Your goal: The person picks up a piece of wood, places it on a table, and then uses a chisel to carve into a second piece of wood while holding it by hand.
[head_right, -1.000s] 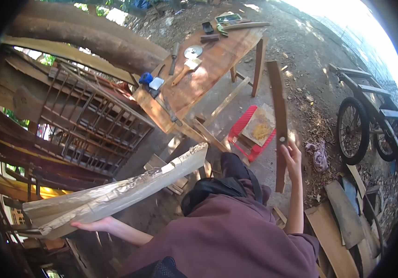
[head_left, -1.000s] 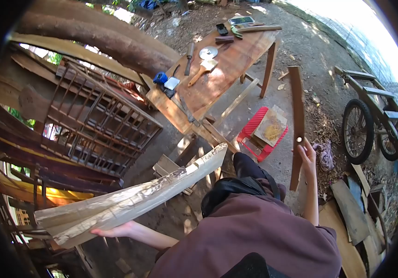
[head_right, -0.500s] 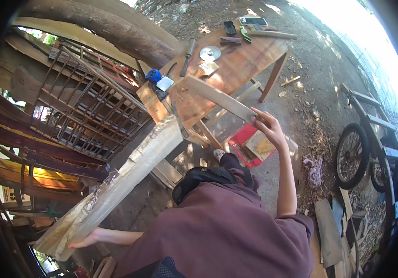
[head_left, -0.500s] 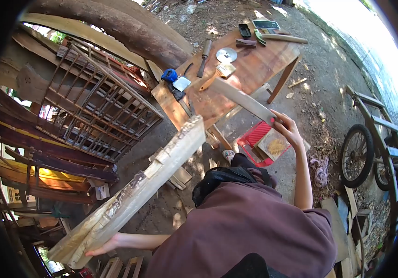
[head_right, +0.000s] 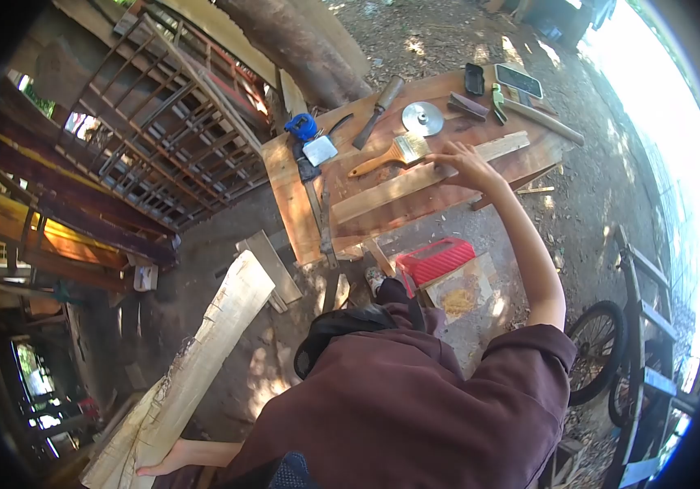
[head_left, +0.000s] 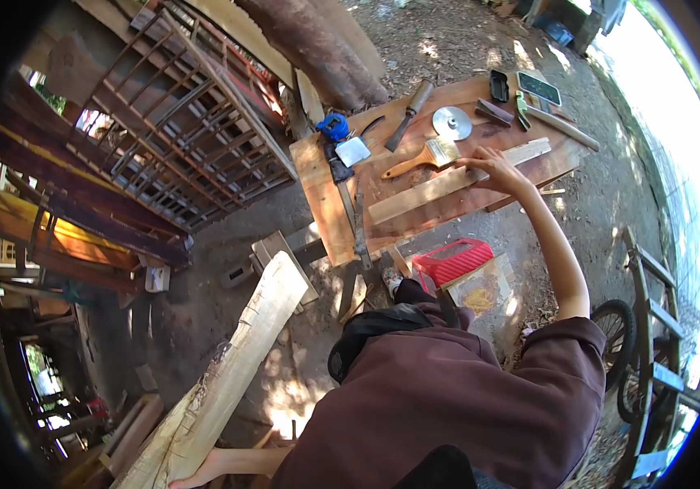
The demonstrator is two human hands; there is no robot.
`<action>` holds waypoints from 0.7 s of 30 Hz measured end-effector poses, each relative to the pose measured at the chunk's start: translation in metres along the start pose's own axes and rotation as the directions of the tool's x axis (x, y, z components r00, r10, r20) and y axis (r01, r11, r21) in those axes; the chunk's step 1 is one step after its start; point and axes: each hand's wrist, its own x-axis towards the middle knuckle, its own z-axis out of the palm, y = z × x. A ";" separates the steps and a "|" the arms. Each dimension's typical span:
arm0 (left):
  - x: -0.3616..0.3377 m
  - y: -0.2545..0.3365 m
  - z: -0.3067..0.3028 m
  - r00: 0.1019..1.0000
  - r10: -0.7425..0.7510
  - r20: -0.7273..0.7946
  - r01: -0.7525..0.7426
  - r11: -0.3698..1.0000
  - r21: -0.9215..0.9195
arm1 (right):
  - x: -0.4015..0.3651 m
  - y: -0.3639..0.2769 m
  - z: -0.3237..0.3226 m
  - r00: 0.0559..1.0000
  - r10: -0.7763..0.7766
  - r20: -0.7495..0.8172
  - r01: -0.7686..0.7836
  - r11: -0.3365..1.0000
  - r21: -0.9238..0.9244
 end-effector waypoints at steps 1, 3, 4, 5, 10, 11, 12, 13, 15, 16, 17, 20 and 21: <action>-0.002 0.005 -0.007 1.000 0.003 -0.008 -0.003 1.000 0.014 | -0.002 0.005 0.001 1.000 -0.014 0.009 0.014 1.000 0.001; -0.007 0.010 -0.015 1.000 0.004 -0.021 -0.003 1.000 0.017 | -0.004 0.016 0.000 1.000 0.025 -0.014 -0.025 1.000 -0.014; -0.010 0.012 -0.021 1.000 0.002 -0.027 -0.002 1.000 0.018 | -0.007 0.019 0.000 0.999 0.001 -0.041 -0.001 1.000 -0.005; -0.013 0.017 -0.027 0.999 0.000 -0.035 0.001 1.000 0.022 | -0.008 0.026 0.004 0.999 -0.008 -0.039 0.008 1.000 -0.009; -0.017 0.062 -0.076 0.999 -0.016 -0.051 0.023 0.990 0.138 | -0.017 0.028 0.019 0.980 -0.014 -0.200 0.002 0.998 -0.060; -0.021 0.067 -0.084 0.998 -0.021 -0.063 0.030 0.988 0.149 | -0.019 0.020 0.017 0.961 -0.052 -0.270 0.008 0.987 -0.163; -0.024 0.072 -0.093 0.997 -0.024 -0.074 0.035 0.986 0.161 | -0.024 0.011 0.020 0.964 -0.064 -0.259 0.020 0.986 -0.167; -0.028 0.078 -0.102 0.996 -0.025 -0.087 0.040 0.985 0.169 | -0.030 0.003 0.026 0.930 -0.029 -0.366 -0.029 0.988 -0.154; -0.033 0.090 -0.119 0.994 -0.031 -0.104 0.050 0.981 0.186 | -0.052 -0.013 0.043 0.887 0.002 -0.461 -0.073 0.988 -0.135; -0.035 0.095 -0.126 0.993 -0.039 -0.108 0.059 0.979 0.194 | -0.068 -0.019 0.053 0.868 0.038 -0.494 -0.085 0.994 -0.074; -0.038 0.099 -0.133 0.993 -0.049 -0.111 0.071 0.978 0.198 | -0.086 -0.026 0.062 0.846 0.077 -0.528 -0.099 0.995 -0.014; -0.044 0.102 -0.144 0.990 -0.088 -0.108 0.107 0.976 0.188 | -0.155 -0.054 0.087 0.872 0.194 -0.450 -0.177 0.981 0.080; -0.045 0.107 -0.147 0.989 -0.100 -0.106 0.119 0.975 0.188 | -0.181 -0.062 0.096 0.880 0.201 -0.430 -0.183 0.980 0.083</action>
